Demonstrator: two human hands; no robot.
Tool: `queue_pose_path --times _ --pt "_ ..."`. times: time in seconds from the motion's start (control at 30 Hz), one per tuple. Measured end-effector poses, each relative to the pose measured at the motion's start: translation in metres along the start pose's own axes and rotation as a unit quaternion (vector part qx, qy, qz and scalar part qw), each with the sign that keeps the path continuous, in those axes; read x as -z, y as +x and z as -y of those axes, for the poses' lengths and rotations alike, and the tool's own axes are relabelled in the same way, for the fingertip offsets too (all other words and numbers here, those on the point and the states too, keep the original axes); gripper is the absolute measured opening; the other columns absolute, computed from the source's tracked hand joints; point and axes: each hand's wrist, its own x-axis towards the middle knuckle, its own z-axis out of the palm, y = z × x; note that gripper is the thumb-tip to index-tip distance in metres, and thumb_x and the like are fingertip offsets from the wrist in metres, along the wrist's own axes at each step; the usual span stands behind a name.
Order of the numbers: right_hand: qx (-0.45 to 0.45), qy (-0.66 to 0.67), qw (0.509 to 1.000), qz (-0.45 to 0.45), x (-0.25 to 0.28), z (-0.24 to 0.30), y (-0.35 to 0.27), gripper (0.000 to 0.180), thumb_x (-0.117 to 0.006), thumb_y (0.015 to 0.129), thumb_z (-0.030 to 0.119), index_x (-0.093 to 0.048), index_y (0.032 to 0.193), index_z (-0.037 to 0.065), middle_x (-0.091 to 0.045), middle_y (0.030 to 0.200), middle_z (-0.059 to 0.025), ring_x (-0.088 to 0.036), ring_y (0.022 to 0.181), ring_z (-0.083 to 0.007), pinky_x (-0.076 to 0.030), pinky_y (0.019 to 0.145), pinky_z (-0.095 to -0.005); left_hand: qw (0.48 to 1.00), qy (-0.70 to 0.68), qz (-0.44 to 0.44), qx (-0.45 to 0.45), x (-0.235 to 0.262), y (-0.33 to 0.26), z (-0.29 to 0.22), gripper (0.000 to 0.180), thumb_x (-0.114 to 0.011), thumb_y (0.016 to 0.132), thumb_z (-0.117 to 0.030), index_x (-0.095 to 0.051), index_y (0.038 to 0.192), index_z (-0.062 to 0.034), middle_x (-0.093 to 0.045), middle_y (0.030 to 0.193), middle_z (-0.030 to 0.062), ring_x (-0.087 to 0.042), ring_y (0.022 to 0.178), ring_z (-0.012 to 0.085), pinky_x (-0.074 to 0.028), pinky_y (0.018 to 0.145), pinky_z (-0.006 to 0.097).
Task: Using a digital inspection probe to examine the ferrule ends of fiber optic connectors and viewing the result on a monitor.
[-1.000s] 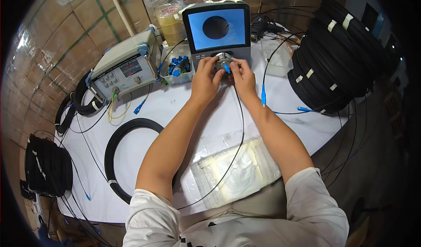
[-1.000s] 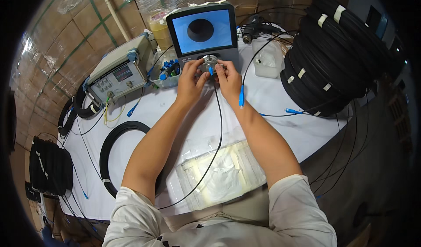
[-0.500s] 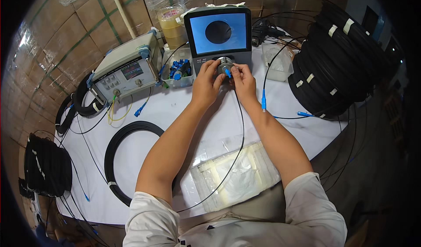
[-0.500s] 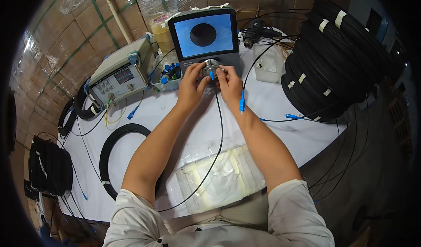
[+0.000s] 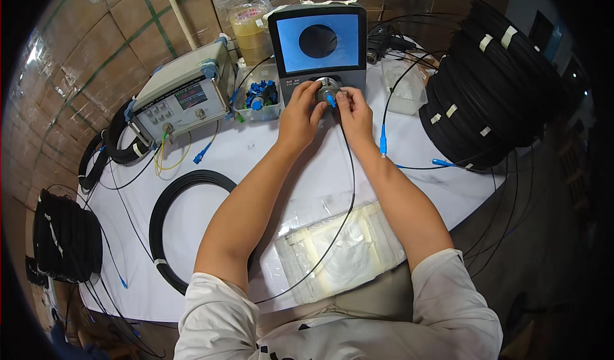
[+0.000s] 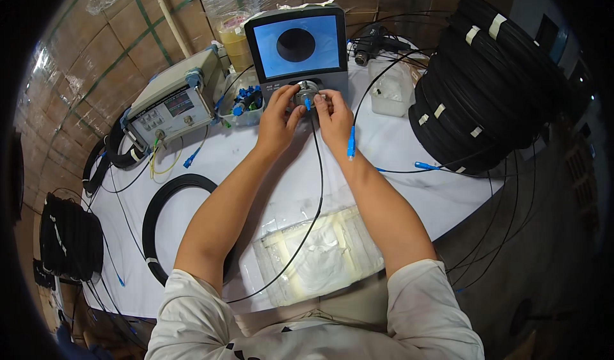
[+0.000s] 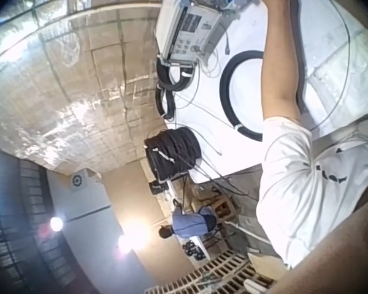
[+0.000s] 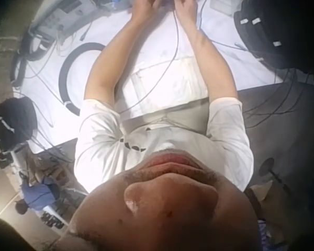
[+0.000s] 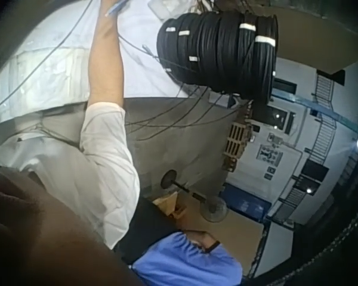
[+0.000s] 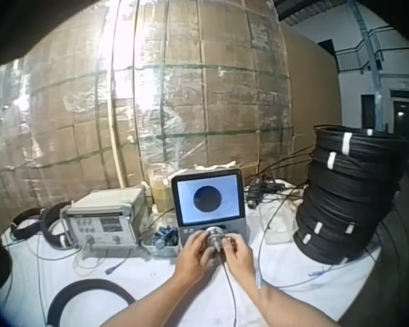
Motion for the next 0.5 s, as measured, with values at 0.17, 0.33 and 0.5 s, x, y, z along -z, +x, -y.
queue_pose_path --times 0.17,0.33,0.5 --pt "0.262 -0.131 0.953 -0.070 0.004 0.031 -0.007 0.028 -0.075 0.092 0.007 -0.067 0.118 0.005 -0.060 0.129 -0.0178 -0.062 0.115 -0.0366 -0.054 0.094 -0.0423 1.000 0.026 0.009 -0.014 0.005 -0.003 -0.003 0.049 -0.074 0.097 -0.012 -0.059 0.143 -0.0087 -0.060 0.140 0.0101 -0.072 0.101 0.0305 -0.059 0.085 0.039" --pt "0.317 -0.190 0.929 -0.034 0.009 0.046 -0.011 0.026 -0.085 0.085 0.012 -0.072 0.107 0.005 -0.064 0.125 -0.0160 -0.061 0.119 -0.0383 -0.052 0.099 -0.0456 1.000 0.020 0.004 -0.022 0.003 -0.004 0.003 0.047 -0.074 0.097 -0.014 -0.060 0.142 -0.0100 -0.060 0.140 0.0105 -0.072 0.099 0.0323 -0.059 0.083 0.041" --pt "0.328 -0.155 0.932 0.015 0.023 0.077 -0.027 0.016 -0.081 0.089 0.008 -0.076 0.103 0.005 -0.073 0.106 -0.0113 -0.066 0.110 -0.0340 -0.053 0.097 -0.0422 0.999 0.025 -0.008 -0.045 -0.004 -0.003 0.008 0.045 -0.074 0.097 -0.016 -0.061 0.140 -0.0118 -0.061 0.137 0.0113 -0.072 0.100 0.0345 -0.059 0.084 0.042"
